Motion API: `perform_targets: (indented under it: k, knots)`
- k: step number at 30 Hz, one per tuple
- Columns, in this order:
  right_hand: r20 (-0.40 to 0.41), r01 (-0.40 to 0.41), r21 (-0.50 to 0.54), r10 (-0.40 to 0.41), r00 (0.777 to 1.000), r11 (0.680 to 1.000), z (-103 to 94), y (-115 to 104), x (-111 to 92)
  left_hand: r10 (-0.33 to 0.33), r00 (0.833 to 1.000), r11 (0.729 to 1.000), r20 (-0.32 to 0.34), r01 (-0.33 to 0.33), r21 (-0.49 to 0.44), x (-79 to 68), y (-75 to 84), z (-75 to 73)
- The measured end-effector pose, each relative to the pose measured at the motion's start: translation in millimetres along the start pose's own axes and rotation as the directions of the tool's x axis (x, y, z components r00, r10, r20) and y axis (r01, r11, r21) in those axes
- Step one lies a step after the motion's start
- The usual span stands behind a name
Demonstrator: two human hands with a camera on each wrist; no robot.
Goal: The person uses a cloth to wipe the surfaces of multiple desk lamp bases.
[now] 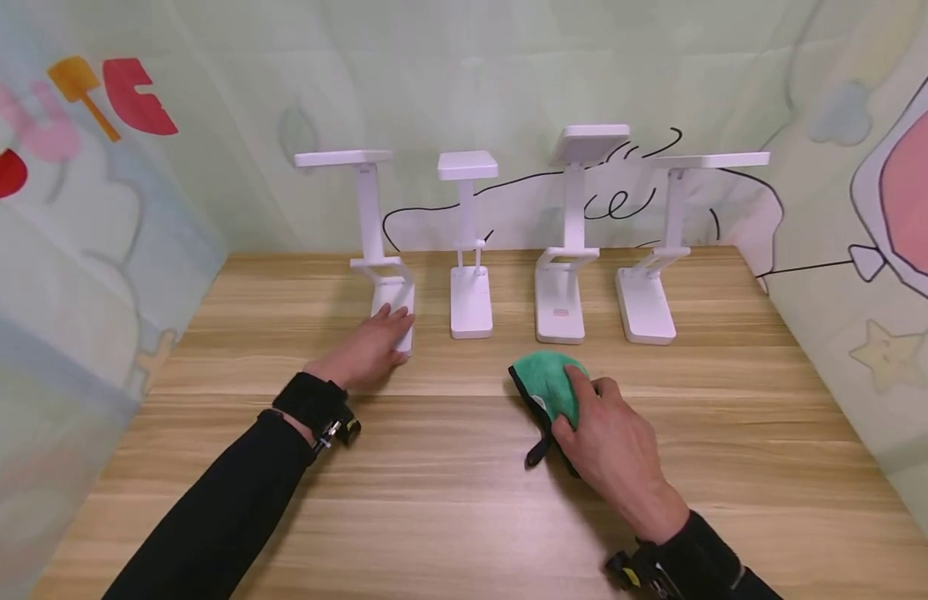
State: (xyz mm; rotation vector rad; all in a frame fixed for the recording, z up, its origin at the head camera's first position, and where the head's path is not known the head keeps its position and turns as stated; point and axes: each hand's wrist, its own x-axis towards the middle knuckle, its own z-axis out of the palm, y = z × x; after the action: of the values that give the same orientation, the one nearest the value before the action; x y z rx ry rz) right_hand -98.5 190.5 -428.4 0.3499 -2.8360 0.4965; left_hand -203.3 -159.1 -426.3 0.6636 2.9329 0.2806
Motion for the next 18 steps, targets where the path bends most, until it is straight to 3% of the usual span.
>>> perform_targets:
  k: [9, 18]
  knots:
    - [-0.004, -0.008, 0.01, 0.008, 1.0, 1.0, 1.8, -1.3, 1.0, -0.048, 0.998, 0.999, 0.036, 0.048, -0.006, 8.1, -3.3, -3.6]
    - [-0.018, -0.034, 0.04, 0.035, 0.999, 0.999, -9.5, 5.2, 6.2, -0.063, 0.998, 0.998, 0.002, 0.063, -0.023, 8.8, -4.3, -3.5]
